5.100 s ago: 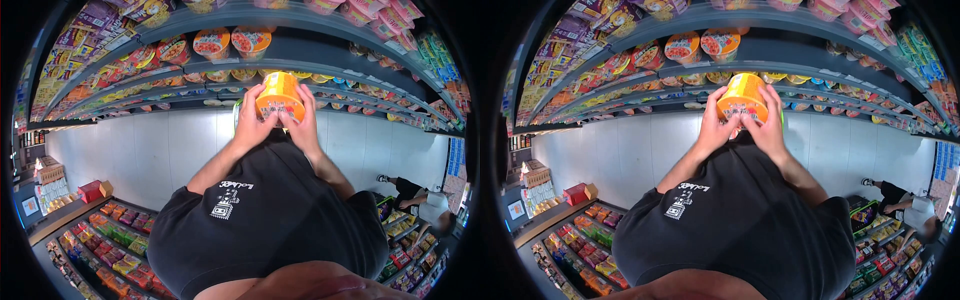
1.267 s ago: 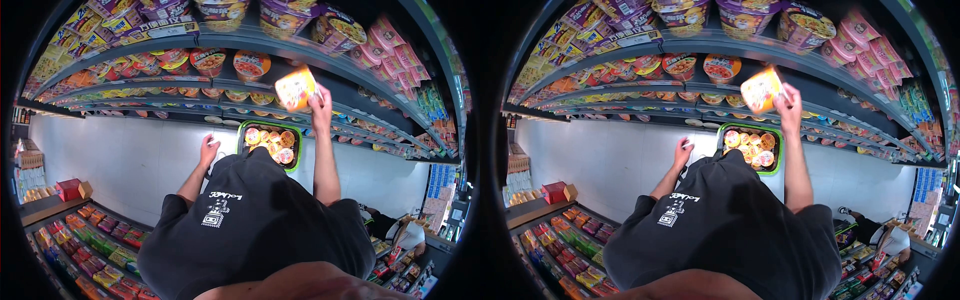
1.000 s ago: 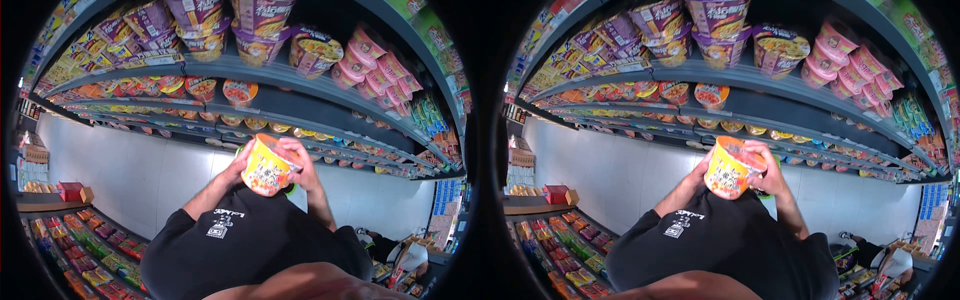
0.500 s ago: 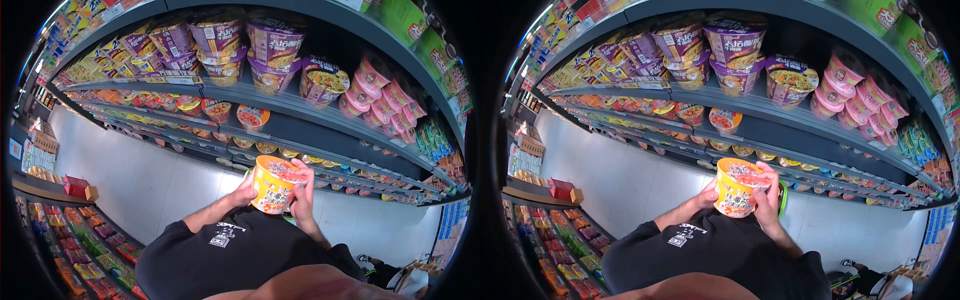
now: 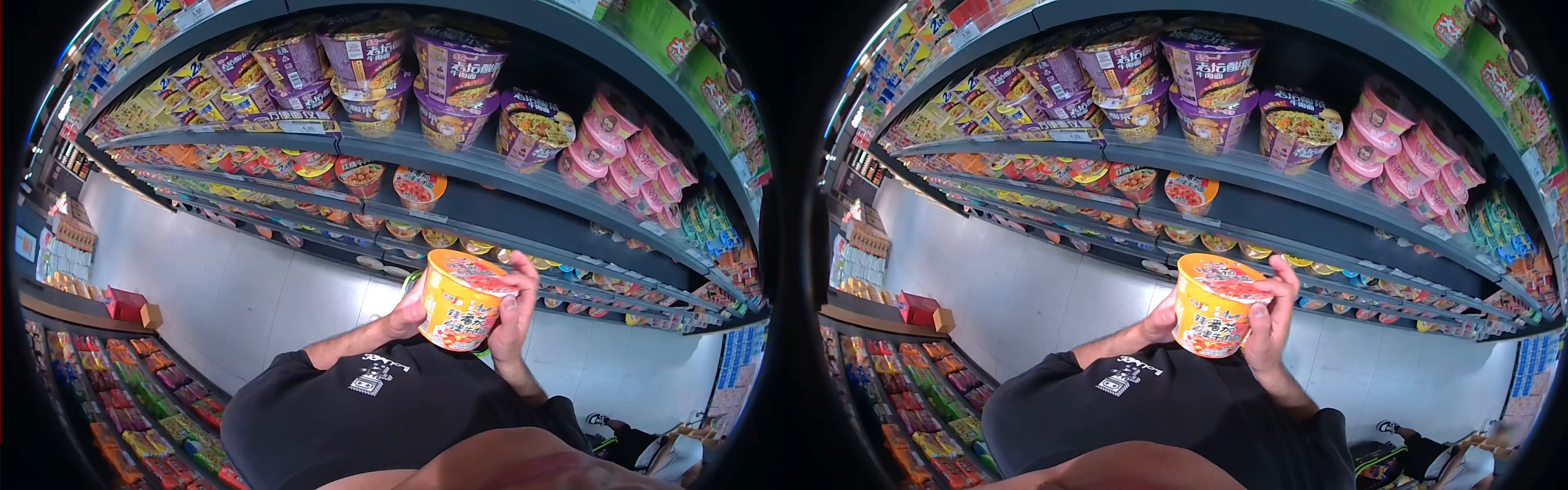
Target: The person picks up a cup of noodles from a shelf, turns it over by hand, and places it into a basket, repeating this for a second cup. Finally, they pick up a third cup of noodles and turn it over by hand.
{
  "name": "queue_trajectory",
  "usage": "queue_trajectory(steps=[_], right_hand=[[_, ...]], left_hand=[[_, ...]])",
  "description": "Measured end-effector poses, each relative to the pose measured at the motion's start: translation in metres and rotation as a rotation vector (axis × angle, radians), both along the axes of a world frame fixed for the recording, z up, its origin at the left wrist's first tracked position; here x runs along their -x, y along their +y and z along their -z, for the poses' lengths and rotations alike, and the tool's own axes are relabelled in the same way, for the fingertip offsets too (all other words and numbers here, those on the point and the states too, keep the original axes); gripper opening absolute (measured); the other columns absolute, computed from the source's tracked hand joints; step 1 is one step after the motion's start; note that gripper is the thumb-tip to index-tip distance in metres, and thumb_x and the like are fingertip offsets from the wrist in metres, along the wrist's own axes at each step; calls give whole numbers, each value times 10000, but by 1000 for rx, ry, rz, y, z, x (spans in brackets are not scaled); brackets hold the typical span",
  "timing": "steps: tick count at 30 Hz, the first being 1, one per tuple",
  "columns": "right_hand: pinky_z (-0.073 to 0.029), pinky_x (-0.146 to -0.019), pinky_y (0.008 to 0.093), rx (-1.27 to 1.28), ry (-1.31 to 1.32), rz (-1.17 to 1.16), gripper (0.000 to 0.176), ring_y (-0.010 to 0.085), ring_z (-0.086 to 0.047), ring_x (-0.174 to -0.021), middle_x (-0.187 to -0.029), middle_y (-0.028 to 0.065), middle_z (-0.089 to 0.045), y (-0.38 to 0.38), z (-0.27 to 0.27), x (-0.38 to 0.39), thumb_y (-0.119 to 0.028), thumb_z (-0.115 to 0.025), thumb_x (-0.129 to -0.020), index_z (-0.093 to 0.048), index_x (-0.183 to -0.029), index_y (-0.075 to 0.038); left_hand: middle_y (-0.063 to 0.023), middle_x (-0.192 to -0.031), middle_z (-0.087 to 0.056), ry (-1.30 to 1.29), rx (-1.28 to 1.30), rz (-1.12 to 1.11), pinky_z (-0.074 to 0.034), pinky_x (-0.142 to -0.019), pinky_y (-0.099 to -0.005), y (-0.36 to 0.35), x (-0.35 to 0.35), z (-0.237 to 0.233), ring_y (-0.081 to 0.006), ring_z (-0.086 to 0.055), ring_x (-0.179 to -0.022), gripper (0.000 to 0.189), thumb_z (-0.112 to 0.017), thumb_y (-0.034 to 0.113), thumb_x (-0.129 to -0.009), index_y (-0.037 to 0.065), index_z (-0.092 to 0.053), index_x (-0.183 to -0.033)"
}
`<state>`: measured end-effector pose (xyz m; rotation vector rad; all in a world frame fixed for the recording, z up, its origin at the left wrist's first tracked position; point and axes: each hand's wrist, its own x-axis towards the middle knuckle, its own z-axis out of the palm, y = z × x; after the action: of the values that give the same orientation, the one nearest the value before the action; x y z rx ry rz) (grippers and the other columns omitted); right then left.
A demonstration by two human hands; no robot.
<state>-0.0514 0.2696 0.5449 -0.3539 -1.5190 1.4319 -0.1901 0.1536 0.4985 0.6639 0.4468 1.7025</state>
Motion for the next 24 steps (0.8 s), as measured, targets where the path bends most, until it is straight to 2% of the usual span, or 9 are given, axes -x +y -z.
queue_trajectory(steps=[5,6,8,12,13,14,16,17,24], right_hand=[[-432,-1012,418,-262,97,324,118,295,-466,-1252,-1262,143,-446,1,4,-17,-71,-590,-929,-544,-1032,-36],[-432,-1012,418,-256,85,330,118,295,-466,-1252,-1262,143,-446,-3,6,-20,-71,-590,-929,-544,-1032,-36],[-431,-1011,421,-215,102,249,99,276,-487,-1200,-1256,139,-448,-6,6,-24,-95,-602,-937,-548,-998,-38],[-420,-1018,415,-368,20,394,305,271,-491,-1175,-1273,153,-425,-14,6,-28,-244,-606,-957,-586,-1144,-4],[-405,-1048,418,-426,-73,396,502,280,-483,-1209,-1300,162,-407,-14,11,-34,-358,-619,-958,-559,-1255,42],[-405,-1048,418,-426,-73,402,502,280,-483,-1209,-1300,162,-407,-18,13,-32,-358,-619,-958,-559,-1255,42],[-388,-1075,420,-281,83,255,637,290,-467,-1254,-1322,167,-399,-26,17,-26,-445,-628,-950,-527,-1292,83],[-377,-1088,415,-278,52,229,804,291,-449,-1292,-1365,173,-384,-28,16,-27,-539,-643,-917,-466,-1354,111],[-343,-1118,412,22,103,50,1092,276,-423,-1328,-1458,165,-330,-37,10,-21,-629,-730,-800,-269,-1499,72]], left_hand=[[-122,-1576,-259,-132,86,-13,-175,-1208,-376,-4,-6,-10,-217,-229,-1485,731,-412,337,-958,35,-94,-1543],[-125,-1577,-258,-10,60,-61,-193,-1203,-383,0,-3,-8,-220,-241,-1481,756,-441,340,-945,43,-90,-1545],[-128,-1582,-248,-127,124,-16,-206,-1204,-395,-8,-8,-14,-224,-256,-1478,779,-465,337,-934,53,-80,-1549],[-129,-1588,-234,-170,150,30,-214,-1206,-406,-15,-12,-8,-235,-261,-1481,831,-505,354,-914,74,-62,-1559],[-132,-1590,-227,-164,85,37,-209,-1210,-410,-15,-13,-8,-244,-256,-1484,863,-532,367,-905,80,-52,-1562],[-136,-1591,-221,-157,17,46,-203,-1214,-414,-13,-13,-9,-252,-252,-1487,895,-558,380,-896,86,-41,-1566],[-141,-1587,-225,-131,-19,24,-203,-1214,-423,-9,-14,-16,-263,-248,-1488,955,-609,383,-873,95,-20,-1567],[-147,-1583,-229,-110,-51,-3,-203,-1214,-432,-9,-15,-19,-274,-245,-1489,1018,-661,386,-849,105,2,-1569],[-142,-1566,-236,31,-63,-155,-218,-1205,-454,-4,-15,-11,-288,-247,-1478,1203,-793,412,-766,156,75,-1557]])
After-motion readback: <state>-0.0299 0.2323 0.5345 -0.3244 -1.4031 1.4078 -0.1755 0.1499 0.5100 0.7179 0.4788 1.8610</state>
